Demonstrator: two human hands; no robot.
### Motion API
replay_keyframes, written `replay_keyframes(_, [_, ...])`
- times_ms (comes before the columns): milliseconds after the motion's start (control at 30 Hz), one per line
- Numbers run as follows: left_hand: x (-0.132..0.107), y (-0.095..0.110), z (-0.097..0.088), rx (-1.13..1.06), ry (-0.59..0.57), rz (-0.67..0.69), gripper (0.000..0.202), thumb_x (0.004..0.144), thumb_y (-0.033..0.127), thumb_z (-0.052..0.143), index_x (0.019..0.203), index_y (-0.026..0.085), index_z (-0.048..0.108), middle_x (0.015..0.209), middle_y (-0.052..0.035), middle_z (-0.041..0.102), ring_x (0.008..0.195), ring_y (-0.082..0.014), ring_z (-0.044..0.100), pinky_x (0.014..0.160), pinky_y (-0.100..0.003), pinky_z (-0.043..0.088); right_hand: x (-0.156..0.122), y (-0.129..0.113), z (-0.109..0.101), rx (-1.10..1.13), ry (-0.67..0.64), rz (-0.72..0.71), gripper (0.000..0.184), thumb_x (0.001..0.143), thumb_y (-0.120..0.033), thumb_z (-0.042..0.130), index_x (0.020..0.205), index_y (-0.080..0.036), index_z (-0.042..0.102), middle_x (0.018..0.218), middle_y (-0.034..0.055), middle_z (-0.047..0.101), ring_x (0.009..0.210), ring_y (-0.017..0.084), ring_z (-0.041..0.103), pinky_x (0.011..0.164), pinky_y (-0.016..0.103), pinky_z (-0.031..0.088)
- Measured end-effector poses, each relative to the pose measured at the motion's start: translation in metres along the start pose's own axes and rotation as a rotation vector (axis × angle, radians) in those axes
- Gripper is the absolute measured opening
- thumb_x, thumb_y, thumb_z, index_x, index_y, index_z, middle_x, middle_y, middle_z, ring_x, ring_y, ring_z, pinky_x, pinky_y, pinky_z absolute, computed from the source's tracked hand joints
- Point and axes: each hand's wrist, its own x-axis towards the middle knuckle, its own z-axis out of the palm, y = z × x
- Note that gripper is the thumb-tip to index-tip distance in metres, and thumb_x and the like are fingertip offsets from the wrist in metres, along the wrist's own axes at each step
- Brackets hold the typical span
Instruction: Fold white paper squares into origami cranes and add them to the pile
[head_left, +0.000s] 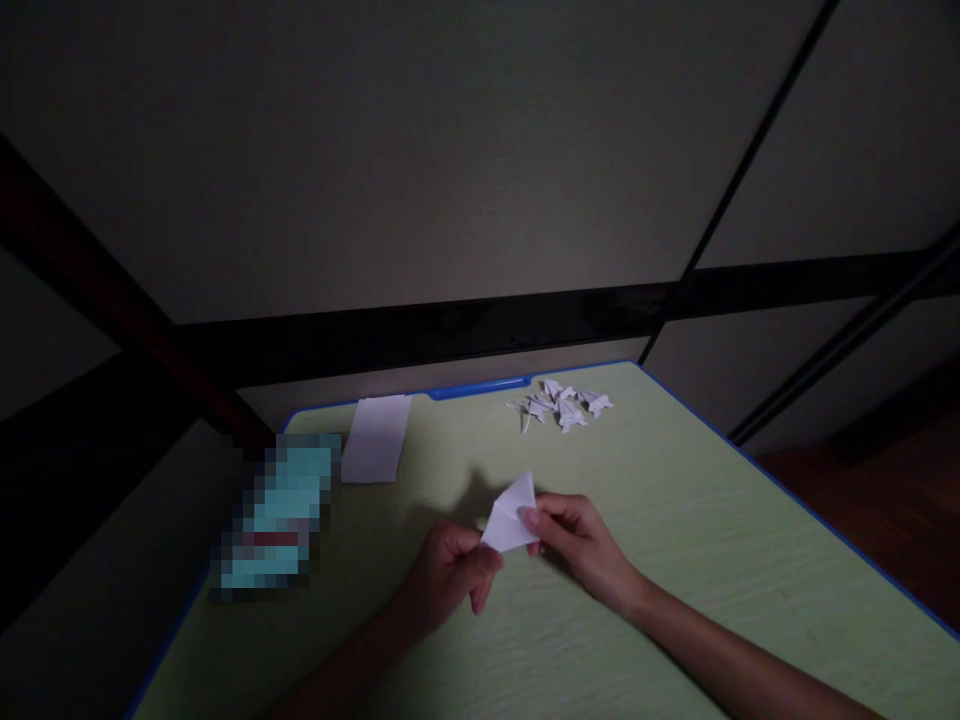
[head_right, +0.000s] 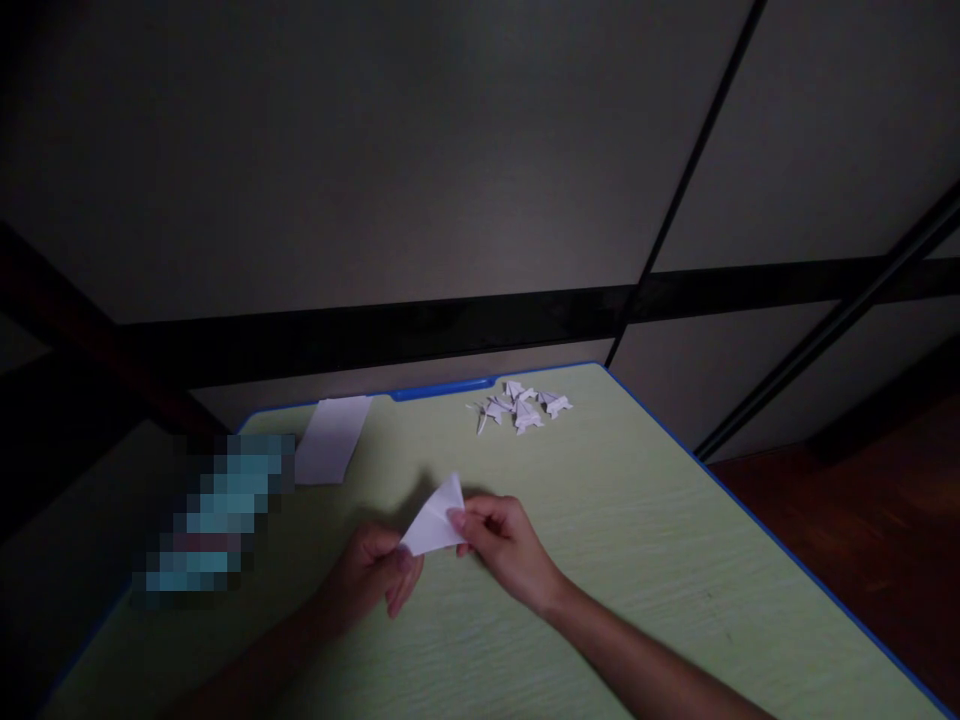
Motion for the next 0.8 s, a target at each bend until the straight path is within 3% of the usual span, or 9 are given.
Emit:
replay_keyframes(167, [0.003,0.004,0.003,-0.012,0.151,0.006,0.053,0.07,0.058,0.041,0.038,0.016,0.047,0.038,-0.0003,0.047,0.039,-0.009,0.041,0.045,-0.022,0.034,0.004,0.003,-0.004,0.252,0.046,0.047,0.031,0.067,-0.038,0.063,0.054,-0.011,0.058,0.049,-0.0036,0.045,0.047,0.005,0.034,0.046,0.02,0.022])
replay_keyframes(300, [0.003,0.015,0.004,0.028,0.22,-0.013,0.038,0.068,0.048,0.048,0.054,0.014,0.058,0.051,-0.0014,0.056,0.046,-0.0101,0.044,0.045,-0.021,0.036,0.005,-0.003,-0.004,0.396,-0.067,0.118,0.021,0.059,-0.031,0.071,0.064,-0.012,0.064,0.054,-0.0017,0.053,0.051,0.007,0.041,0.051,0.02,0.029])
replay_keyframes(367, [0.003,0.019,0.004,0.038,0.271,0.007,0.034,0.066,0.044,0.051,0.051,0.015,0.054,0.048,0.0009,0.052,0.047,-0.0101,0.044,0.046,-0.02,0.037,0.004,-0.004,-0.003,0.416,-0.107,0.136,0.019,0.057,-0.027,0.072,0.067,-0.013,0.065,0.055,-0.0011,0.056,0.053,0.008,0.044,0.054,0.021,0.031])
replay_keyframes(500, [0.002,0.021,0.003,0.037,0.317,0.062,0.034,0.069,0.04,0.047,0.046,0.015,0.05,0.047,0.0019,0.048,0.046,-0.0096,0.045,0.046,-0.02,0.038,0.004,-0.002,-0.003,0.387,-0.052,0.164,0.019,0.056,-0.028,0.073,0.062,-0.012,0.066,0.053,-0.0014,0.057,0.049,0.006,0.042,0.05,0.019,0.028])
replay_keyframes(633, [0.002,0.015,0.004,0.08,0.436,0.104,0.018,0.068,0.03,0.052,0.061,0.014,0.055,0.065,-0.0014,0.057,0.055,-0.0114,0.052,0.048,-0.02,0.042,0.004,0.004,-0.002,0.358,0.005,0.139,0.022,0.054,-0.03,0.074,0.054,-0.011,0.064,0.048,-0.0024,0.054,0.047,0.005,0.04,0.048,0.019,0.025])
replay_keyframes(700, [0.0,0.013,0.005,0.166,0.494,0.173,0.017,0.067,0.022,0.055,0.082,0.014,0.057,0.083,-0.0049,0.061,0.069,-0.0145,0.057,0.057,-0.022,0.046,0.004,0.005,-0.002,0.331,0.041,0.122,0.022,0.053,-0.03,0.075,0.053,-0.011,0.064,0.046,-0.0031,0.053,0.046,0.004,0.039,0.047,0.019,0.025])
replay_keyframes(800, [-0.002,0.01,0.006,0.454,0.511,0.424,0.032,0.07,0.012,0.052,0.101,0.018,0.055,0.099,-0.0072,0.059,0.088,-0.0175,0.056,0.074,-0.027,0.046,0.003,0.005,-0.002,0.294,0.061,0.118,0.021,0.052,-0.029,0.075,0.055,-0.011,0.066,0.047,-0.0028,0.055,0.045,0.005,0.04,0.048,0.02,0.027])
